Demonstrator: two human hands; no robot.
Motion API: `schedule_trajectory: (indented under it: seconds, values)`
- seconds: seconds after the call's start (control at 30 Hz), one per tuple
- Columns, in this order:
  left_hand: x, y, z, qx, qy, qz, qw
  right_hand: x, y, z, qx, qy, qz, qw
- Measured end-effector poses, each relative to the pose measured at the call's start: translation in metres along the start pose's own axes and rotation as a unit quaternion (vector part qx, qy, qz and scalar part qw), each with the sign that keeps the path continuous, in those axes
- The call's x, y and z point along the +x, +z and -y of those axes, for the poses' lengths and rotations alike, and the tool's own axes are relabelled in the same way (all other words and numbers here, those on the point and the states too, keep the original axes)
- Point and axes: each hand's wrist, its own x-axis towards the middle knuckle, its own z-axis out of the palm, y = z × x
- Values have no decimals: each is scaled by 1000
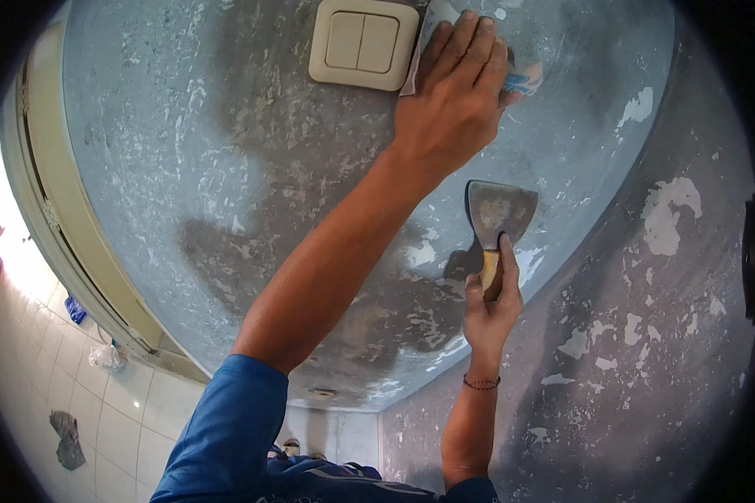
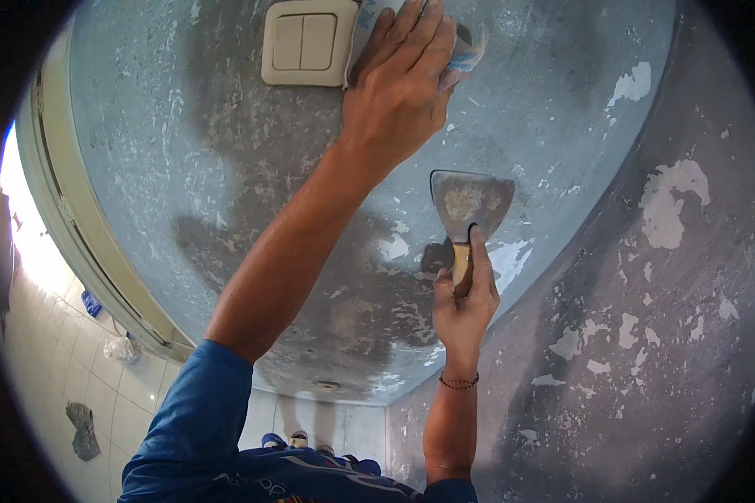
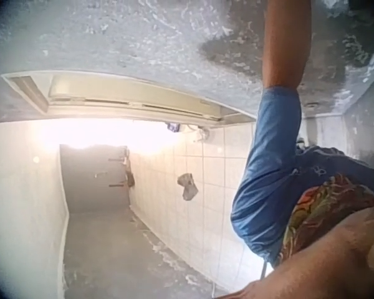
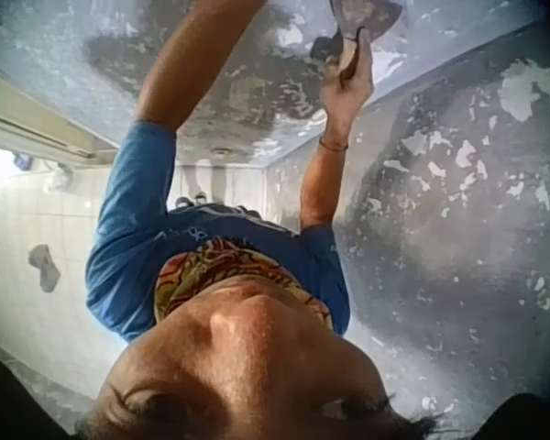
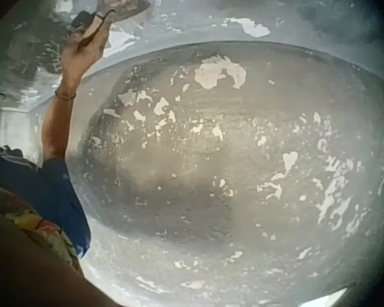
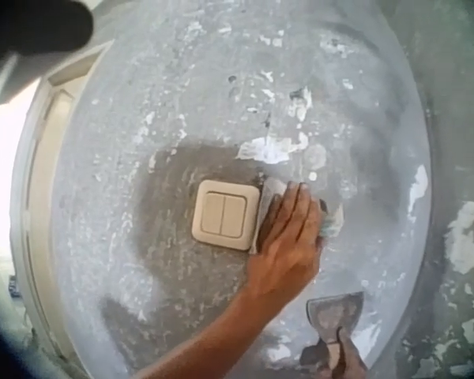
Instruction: Scrape and sand a wall to prepare it for painting.
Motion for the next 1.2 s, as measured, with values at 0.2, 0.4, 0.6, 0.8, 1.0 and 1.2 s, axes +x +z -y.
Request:
schedule_trajectory:
  seconds: [0.2,0.4,0.6,0.8,1.0,1.2]
  values:
    - [-14,-10,-19,52,-31,100,993,-4,-1,-7,15,23,-10,1000]
    - [-69,-49,-30,-21,-24,207,978,-6,-5,-17,-43,1,-47,998]
    - [8,-14,-5,-54,30,145,988,1,3,-11,-31,-25,-37,999]
    - [-38,-16,-29,-66,14,135,988,-14,1,-20,15,-8,-58,998]
    - [-32,-19,-21,-57,79,196,976,-25,-10,-19,-6,10,-55,998]
    - [22,9,-17,-60,79,146,984,-21,-18,-16,-17,17,-79,997]
